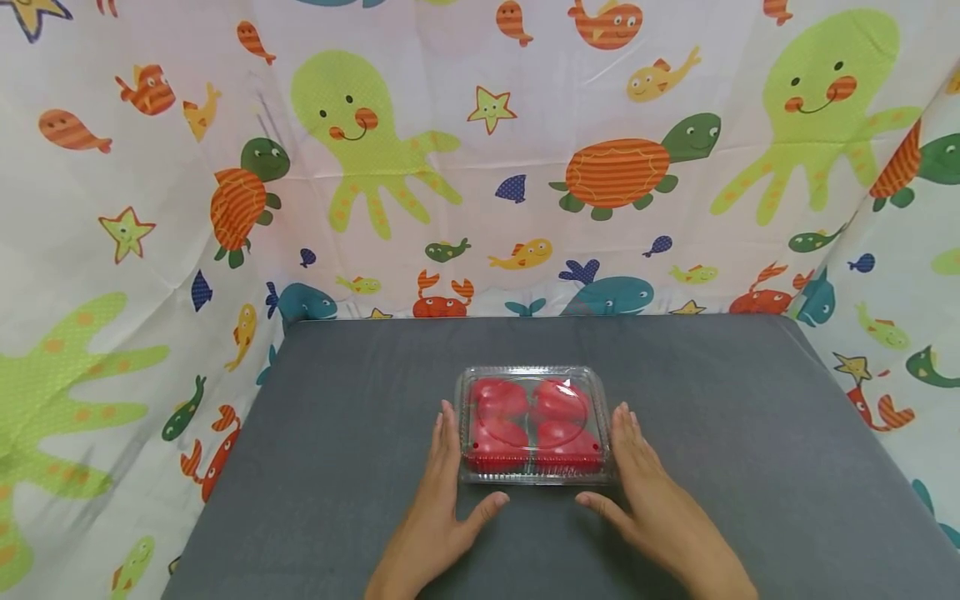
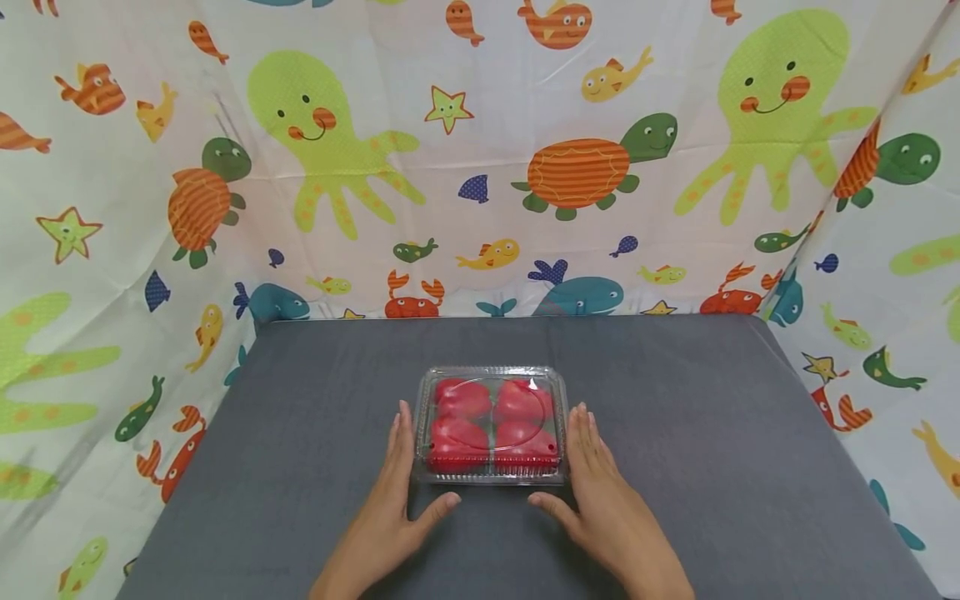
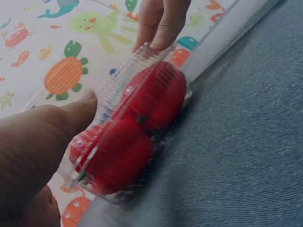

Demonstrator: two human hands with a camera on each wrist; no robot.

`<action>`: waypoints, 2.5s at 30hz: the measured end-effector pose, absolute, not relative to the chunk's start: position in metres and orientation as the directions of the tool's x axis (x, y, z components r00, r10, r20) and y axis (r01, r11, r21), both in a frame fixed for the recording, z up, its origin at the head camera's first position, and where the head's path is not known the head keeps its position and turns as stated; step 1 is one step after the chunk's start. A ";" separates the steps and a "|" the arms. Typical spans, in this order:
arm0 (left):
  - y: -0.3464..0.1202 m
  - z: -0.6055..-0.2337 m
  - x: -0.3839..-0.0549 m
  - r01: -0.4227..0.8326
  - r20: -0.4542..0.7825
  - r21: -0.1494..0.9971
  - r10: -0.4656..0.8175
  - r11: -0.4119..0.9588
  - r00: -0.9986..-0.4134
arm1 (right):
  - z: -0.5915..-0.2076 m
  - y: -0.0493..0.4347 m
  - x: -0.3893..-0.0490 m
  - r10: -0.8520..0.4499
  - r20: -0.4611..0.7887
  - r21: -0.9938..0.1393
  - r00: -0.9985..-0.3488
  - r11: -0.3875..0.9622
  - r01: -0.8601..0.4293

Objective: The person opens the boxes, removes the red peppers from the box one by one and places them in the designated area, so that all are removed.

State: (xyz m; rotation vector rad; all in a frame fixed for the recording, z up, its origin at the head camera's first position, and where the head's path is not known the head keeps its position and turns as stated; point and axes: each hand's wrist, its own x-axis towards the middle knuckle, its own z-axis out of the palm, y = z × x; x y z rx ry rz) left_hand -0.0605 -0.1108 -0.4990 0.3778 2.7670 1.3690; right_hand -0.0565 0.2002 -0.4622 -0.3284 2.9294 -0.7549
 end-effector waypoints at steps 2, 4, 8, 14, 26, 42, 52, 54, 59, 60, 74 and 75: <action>-0.110 -0.502 -0.062 0.184 0.074 0.816 0.217 0.548 -0.973 | -0.464 0.200 -0.057 -0.220 -0.052 -0.502 -0.974 0.849 -0.165; -0.109 -0.506 -0.063 0.181 0.082 0.838 0.208 0.516 -0.975 | -0.465 0.200 -0.057 -0.211 -0.057 -0.517 -0.976 0.842 -0.152; -0.107 -0.511 -0.066 0.196 0.114 0.858 0.197 0.475 -0.974 | -0.467 0.200 -0.060 -0.194 -0.059 -0.534 -0.979 0.835 -0.133; -0.106 -0.513 -0.070 0.165 0.098 0.888 0.174 0.429 -0.980 | -0.471 0.199 -0.064 -0.147 -0.023 -0.508 -0.989 0.854 -0.115; -0.109 -0.517 -0.073 0.116 0.065 0.919 0.145 0.376 -0.987 | -0.474 0.199 -0.068 -0.129 -0.065 -0.511 -0.989 0.856 -0.078; -0.114 -0.519 -0.075 0.141 0.087 0.932 0.172 0.333 -0.981 | -0.474 0.206 -0.071 -0.133 -0.083 -0.532 -0.988 0.844 -0.069; -0.115 -0.519 -0.076 0.125 0.071 0.946 0.186 0.298 -0.980 | -0.472 0.206 -0.073 -0.075 -0.092 -0.517 -0.993 0.856 -0.017; -0.116 -0.520 -0.077 0.134 0.079 0.948 0.194 0.288 -0.978 | -0.473 0.206 -0.072 -0.083 -0.090 -0.491 -0.992 0.870 -0.028; -0.116 -0.521 -0.078 0.130 0.079 0.962 0.212 0.242 -0.974 | -0.472 0.209 -0.072 -0.108 -0.075 -0.440 -0.991 0.896 -0.064; -0.117 -0.521 -0.079 0.126 0.075 0.964 0.213 0.236 -0.974 | -0.472 0.209 -0.071 -0.113 -0.069 -0.433 -0.991 0.898 -0.072; -0.125 -0.522 -0.078 0.100 0.030 0.968 0.287 0.231 -0.957 | -0.474 0.206 -0.069 -0.161 -0.018 -0.360 -0.987 0.922 -0.143; -0.125 -0.521 -0.078 0.091 0.024 0.971 0.288 0.220 -0.957 | -0.475 0.206 -0.068 -0.162 -0.009 -0.357 -0.987 0.922 -0.148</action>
